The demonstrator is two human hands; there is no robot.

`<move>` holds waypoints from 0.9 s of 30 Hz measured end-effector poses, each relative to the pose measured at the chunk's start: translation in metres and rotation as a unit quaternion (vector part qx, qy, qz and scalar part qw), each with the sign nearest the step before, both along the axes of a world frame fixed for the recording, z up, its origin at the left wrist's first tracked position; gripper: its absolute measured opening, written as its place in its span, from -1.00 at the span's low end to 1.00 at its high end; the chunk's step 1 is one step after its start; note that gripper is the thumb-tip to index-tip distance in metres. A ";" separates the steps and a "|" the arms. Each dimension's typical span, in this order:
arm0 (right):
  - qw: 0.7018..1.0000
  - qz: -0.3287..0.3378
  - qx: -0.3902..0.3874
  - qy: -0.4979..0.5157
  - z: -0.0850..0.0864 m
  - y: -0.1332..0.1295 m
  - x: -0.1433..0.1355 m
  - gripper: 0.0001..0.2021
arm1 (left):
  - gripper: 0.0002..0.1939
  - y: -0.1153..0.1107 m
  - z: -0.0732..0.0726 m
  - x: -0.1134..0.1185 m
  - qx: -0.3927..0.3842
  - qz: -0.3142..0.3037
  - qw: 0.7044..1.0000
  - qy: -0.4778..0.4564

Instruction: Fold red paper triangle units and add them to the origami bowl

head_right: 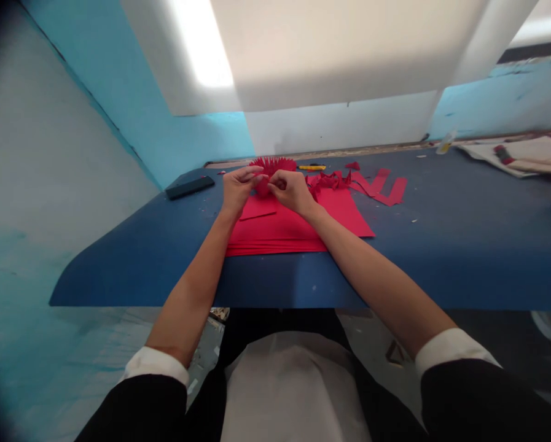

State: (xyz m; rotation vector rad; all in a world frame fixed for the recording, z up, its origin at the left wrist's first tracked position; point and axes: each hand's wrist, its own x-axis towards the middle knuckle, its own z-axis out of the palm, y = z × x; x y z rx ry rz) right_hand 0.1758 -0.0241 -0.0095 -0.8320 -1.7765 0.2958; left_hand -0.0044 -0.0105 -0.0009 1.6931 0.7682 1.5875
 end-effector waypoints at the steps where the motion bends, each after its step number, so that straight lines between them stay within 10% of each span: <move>1: 1.000 -0.005 0.003 0.009 0.000 0.001 0.000 -0.83 | -0.87 0.000 0.000 0.000 0.003 0.008 1.000 0.005; 27: 0.992 0.008 -0.048 0.118 -0.003 0.014 0.002 -0.81 | -0.82 -0.002 0.003 0.002 0.012 0.032 0.997 0.072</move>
